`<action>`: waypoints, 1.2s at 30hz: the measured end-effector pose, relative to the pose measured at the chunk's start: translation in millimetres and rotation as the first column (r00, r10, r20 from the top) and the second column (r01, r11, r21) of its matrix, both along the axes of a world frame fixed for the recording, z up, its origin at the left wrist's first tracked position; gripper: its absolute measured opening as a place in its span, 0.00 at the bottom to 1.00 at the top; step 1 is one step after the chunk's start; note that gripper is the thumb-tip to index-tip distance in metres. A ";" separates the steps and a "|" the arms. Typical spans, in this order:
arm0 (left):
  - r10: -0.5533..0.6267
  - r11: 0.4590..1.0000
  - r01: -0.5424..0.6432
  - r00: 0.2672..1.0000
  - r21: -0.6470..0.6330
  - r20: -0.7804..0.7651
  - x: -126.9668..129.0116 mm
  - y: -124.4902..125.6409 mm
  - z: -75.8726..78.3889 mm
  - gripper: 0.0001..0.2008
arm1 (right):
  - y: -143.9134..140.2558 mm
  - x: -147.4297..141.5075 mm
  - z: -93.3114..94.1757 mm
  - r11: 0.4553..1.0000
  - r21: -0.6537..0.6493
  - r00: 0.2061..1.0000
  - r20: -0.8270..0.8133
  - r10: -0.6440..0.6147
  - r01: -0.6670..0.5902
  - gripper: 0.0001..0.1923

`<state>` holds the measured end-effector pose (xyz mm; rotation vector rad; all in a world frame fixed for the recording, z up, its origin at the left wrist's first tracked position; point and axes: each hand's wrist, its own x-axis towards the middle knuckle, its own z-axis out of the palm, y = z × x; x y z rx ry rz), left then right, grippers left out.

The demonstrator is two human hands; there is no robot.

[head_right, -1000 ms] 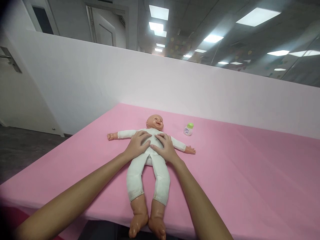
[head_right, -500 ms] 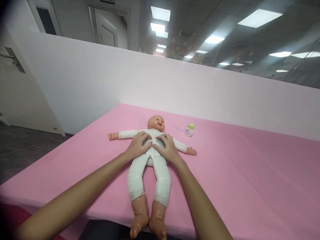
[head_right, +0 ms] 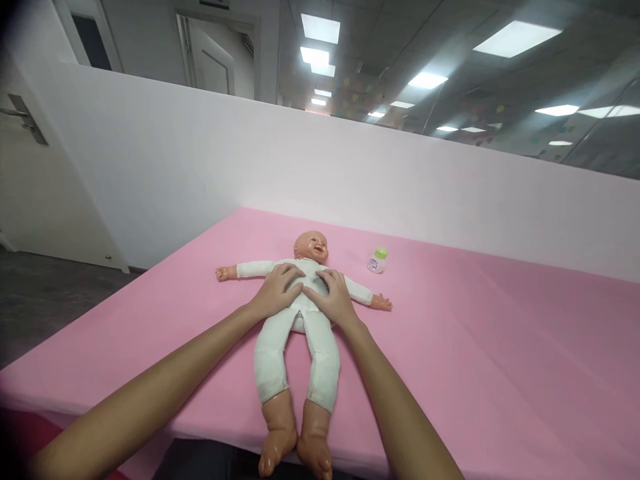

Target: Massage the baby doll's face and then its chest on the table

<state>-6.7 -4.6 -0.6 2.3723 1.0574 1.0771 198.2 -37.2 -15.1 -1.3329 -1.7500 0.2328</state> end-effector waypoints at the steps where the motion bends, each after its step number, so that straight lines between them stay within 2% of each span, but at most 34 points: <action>1: 0.006 1.000 -0.006 1.000 -0.001 0.001 0.0 -0.9 1.3 0.10 | 0.3 -1.0 -0.1 1.000 0.022 1.000 -0.006 -0.005 0.005 0.26; 5: 0.031 0.999 -0.031 1.000 -0.007 -0.001 0.1 -4.0 4.9 0.05 | 0.4 -3.6 -0.4 0.998 0.057 0.997 -0.065 -0.030 0.034 0.22; 9: 0.031 1.000 -0.031 1.000 -0.005 0.003 0.7 -5.3 5.3 0.05 | -1.1 -3.9 1.4 0.996 0.069 0.994 -0.098 -0.048 0.055 0.21; 17: 0.026 1.000 -0.027 0.999 -0.016 -0.046 1.2 -0.8 -2.8 0.18 | -3.9 -4.6 5.2 0.998 0.046 0.995 -0.088 -0.049 0.053 0.20; 24: 0.020 0.994 -0.036 0.989 -0.105 -0.149 1.0 2.8 -7.5 0.26 | -4.8 -5.3 5.2 0.999 0.026 0.996 -0.075 -0.038 0.040 0.19; 30: -0.003 0.996 -0.010 0.991 -0.092 -0.136 0.3 4.1 -7.5 0.25 | -2.4 -4.2 0.8 1.000 0.017 1.000 -0.003 0.000 0.000 0.27; 33: -0.014 0.999 0.010 0.996 -0.049 -0.089 -0.1 4.7 -6.5 0.22 | -0.5 -2.9 -2.7 0.999 -0.019 0.999 0.023 0.045 -0.044 0.33; 36: -0.012 1.000 0.011 0.999 -0.012 -0.041 0.1 2.0 -1.8 0.16 | 0.3 -1.4 -3.4 0.997 -0.062 0.997 0.045 0.057 -0.054 0.34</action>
